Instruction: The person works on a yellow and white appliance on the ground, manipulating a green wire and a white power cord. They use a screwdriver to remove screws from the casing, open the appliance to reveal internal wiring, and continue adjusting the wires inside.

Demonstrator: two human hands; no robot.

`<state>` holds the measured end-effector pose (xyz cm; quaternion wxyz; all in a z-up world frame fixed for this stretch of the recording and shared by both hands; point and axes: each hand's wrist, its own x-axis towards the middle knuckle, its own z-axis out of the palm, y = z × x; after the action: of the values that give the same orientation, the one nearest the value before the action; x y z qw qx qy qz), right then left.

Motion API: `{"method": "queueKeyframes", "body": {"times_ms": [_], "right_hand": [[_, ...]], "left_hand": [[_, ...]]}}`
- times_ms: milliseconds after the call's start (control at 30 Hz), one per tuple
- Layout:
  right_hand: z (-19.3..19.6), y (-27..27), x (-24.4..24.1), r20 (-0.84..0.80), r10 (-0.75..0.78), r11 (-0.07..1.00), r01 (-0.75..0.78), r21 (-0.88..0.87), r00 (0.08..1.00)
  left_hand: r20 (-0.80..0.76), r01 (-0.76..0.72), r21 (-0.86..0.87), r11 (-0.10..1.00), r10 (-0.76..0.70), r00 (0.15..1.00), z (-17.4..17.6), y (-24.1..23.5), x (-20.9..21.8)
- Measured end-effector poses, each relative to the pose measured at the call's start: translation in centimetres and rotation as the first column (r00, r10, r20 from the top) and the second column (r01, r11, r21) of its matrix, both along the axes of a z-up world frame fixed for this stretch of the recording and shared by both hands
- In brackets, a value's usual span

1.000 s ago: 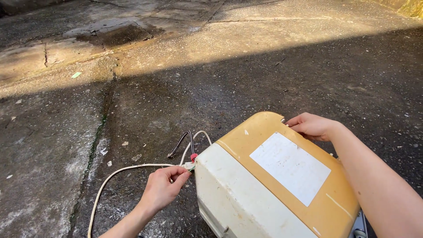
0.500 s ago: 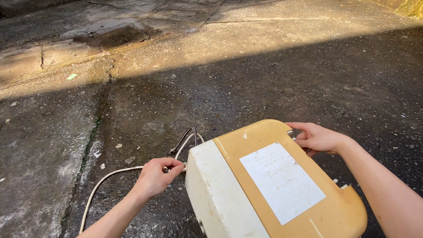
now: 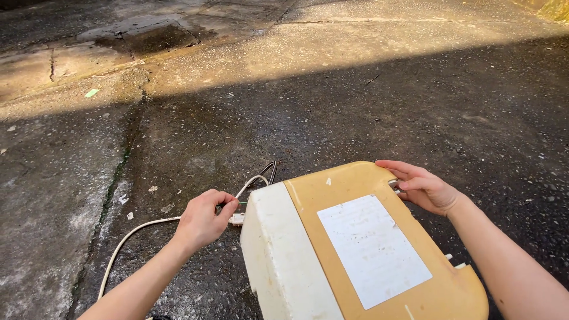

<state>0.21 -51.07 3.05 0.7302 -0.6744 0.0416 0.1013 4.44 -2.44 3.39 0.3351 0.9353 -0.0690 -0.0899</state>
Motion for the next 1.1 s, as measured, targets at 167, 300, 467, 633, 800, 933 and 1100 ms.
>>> {"method": "queueKeyframes", "body": {"times_ms": [167,300,467,633,800,933,1100], "right_hand": [[-2.8,-1.9,1.3,0.02,-0.005,0.999,0.004,0.036,1.0],[-3.3,-2.0,1.0,0.048,0.017,0.996,-0.021,0.088,0.999],[-5.4,-3.0,0.5,0.083,0.031,0.989,-0.043,0.143,0.996],[-6.0,-3.0,0.5,0.1,0.03,0.985,-0.046,0.164,0.995],[-6.7,-3.5,0.6,0.112,0.032,0.985,-0.05,0.163,0.993],[-6.1,-2.9,0.2,0.111,0.029,0.985,-0.048,0.167,0.993],[-6.1,-2.8,0.3,0.086,0.019,0.985,-0.033,0.171,0.996]], "left_hand": [[-0.049,-0.048,-0.113,0.992,0.042,0.998,-1.2,-0.2,0.0],[-0.147,-0.079,-0.199,0.977,0.05,0.988,-0.4,-0.5,-1.5],[-0.103,-0.075,-0.291,0.954,0.047,0.994,-0.5,-0.5,-1.1],[-0.077,-0.077,-0.268,0.96,0.059,0.995,-1.5,-0.2,-0.3],[0.016,-0.04,-0.079,0.996,0.041,0.999,-1.6,0.0,-0.2],[0.022,-0.024,-0.013,1.0,0.024,0.999,-1.4,0.0,-0.3],[0.035,0.005,-0.094,0.996,-0.001,0.999,-1.6,0.1,-0.3]]}}
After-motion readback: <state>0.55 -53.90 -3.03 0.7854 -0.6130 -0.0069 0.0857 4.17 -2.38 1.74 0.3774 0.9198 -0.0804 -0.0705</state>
